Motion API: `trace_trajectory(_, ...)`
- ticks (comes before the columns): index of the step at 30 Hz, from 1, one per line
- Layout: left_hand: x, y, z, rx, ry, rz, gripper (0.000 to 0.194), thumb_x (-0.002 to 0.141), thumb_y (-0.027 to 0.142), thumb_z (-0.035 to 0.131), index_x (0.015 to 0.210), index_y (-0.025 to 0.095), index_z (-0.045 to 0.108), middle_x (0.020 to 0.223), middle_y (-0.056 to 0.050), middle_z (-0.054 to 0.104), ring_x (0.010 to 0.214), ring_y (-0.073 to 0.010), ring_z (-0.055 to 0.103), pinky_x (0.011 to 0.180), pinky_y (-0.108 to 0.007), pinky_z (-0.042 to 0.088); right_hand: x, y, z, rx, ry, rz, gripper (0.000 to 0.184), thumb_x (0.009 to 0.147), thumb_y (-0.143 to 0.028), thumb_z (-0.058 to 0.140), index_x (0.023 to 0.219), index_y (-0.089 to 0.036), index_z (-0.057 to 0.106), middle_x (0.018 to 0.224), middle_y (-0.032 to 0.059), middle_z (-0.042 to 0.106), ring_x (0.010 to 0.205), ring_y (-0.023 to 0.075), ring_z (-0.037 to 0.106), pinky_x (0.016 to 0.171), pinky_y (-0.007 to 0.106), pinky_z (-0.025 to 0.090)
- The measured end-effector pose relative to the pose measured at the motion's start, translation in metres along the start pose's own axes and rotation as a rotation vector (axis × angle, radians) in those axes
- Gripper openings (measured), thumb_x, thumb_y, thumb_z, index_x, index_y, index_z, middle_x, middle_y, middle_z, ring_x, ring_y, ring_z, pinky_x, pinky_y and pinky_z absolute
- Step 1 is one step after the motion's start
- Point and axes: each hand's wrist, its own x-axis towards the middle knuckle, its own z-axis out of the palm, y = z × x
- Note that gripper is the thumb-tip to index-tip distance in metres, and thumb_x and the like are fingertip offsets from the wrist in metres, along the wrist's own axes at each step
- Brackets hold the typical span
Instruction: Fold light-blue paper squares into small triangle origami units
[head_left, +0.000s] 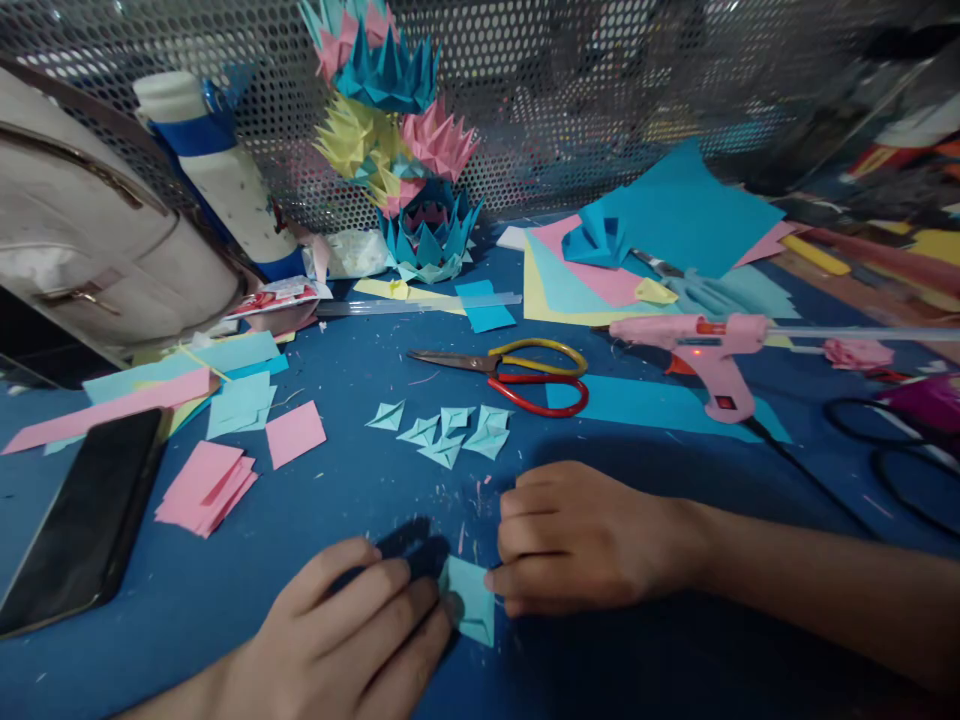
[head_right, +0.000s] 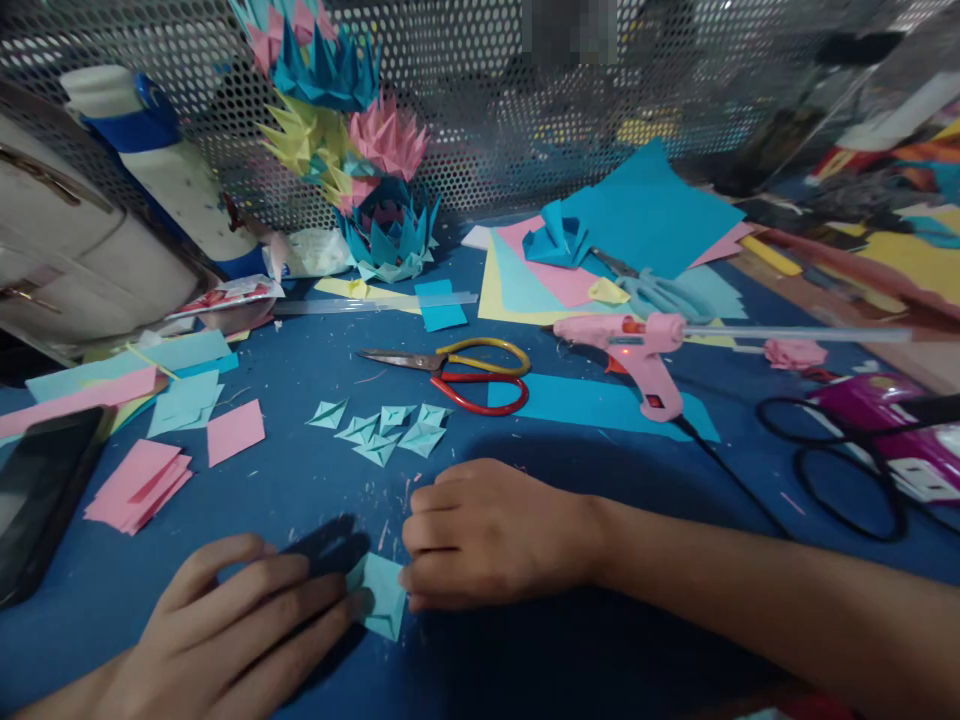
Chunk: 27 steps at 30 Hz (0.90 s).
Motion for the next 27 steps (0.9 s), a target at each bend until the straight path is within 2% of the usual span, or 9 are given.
trace_trajectory(4, 0.002, -0.003, 0.000, -0.108, -0.009, -0.021, 0.039, 0.105, 0.016, 0.033, 0.105, 0.015, 0.072, 0.097, -0.004, 0.075, 0.092, -0.0187, 0.062, 0.099, -0.037, 0.034, 0.000, 0.000, 0.000, 0.010, 0.055, 0.001, 0.025, 0.103, -0.034, 0.050, 0.090, -0.019, 0.065, 0.076, -0.0029, 0.062, 0.071, 0.0118, 0.051, 0.061, 0.029, 0.036)
trace_trajectory(10, 0.004, -0.011, 0.001, -0.289, -0.066, -0.051, 0.037, 0.102, 0.012, 0.032, 0.110, 0.014, 0.068, 0.105, -0.007, 0.074, 0.090, -0.0197, 0.059, 0.096, -0.040, 0.033, 0.001, 0.001, -0.002, 0.119, 0.125, 0.083, 0.025, 0.103, -0.033, 0.049, 0.092, -0.018, 0.066, 0.082, 0.0010, 0.064, 0.075, 0.0123, 0.054, 0.070, 0.027, 0.041)
trace_trajectory(16, 0.008, -0.009, 0.002, -0.313, -0.105, -0.081, 0.034, 0.096, 0.004, 0.038, 0.116, 0.013, 0.064, 0.112, -0.008, 0.071, 0.096, -0.0203, 0.057, 0.097, -0.041, 0.031, 0.003, -0.004, -0.003, 0.095, 0.078, 0.091, 0.026, 0.104, -0.031, 0.046, 0.094, -0.019, 0.067, 0.086, 0.0015, 0.065, 0.076, 0.0128, 0.054, 0.070, 0.027, 0.039)
trace_trajectory(20, 0.009, -0.006, 0.001, -0.277, -0.107, -0.216, 0.038, 0.092, 0.003, 0.039, 0.117, 0.017, 0.064, 0.110, -0.006, 0.069, 0.094, -0.0199, 0.058, 0.095, -0.042, 0.030, 0.003, -0.008, -0.002, 0.065, 0.028, 0.103, 0.023, 0.103, -0.034, 0.049, 0.102, -0.022, 0.068, 0.092, 0.0011, 0.066, 0.080, 0.0123, 0.055, 0.072, 0.027, 0.041)
trace_trajectory(24, 0.013, -0.004, -0.003, -0.276, -0.122, -0.372, 0.039, 0.091, 0.006, 0.042, 0.119, 0.022, 0.063, 0.105, -0.003, 0.069, 0.091, -0.0190, 0.057, 0.090, -0.041, 0.030, 0.002, -0.009, 0.001, 0.017, 0.019, 0.115, 0.023, 0.100, -0.035, 0.054, 0.111, -0.021, 0.068, 0.109, 0.0029, 0.068, 0.095, 0.0146, 0.058, 0.089, 0.031, 0.043)
trace_trajectory(27, 0.016, -0.005, -0.003, -0.257, -0.119, -0.410, 0.032, 0.093, 0.008, 0.043, 0.110, 0.022, 0.066, 0.098, -0.001, 0.070, 0.086, -0.0175, 0.057, 0.087, -0.039, 0.031, 0.002, -0.008, 0.002, 0.019, -0.014, 0.098, 0.022, 0.100, -0.035, 0.054, 0.114, -0.023, 0.067, 0.113, 0.0011, 0.069, 0.101, 0.0159, 0.058, 0.086, 0.031, 0.042)
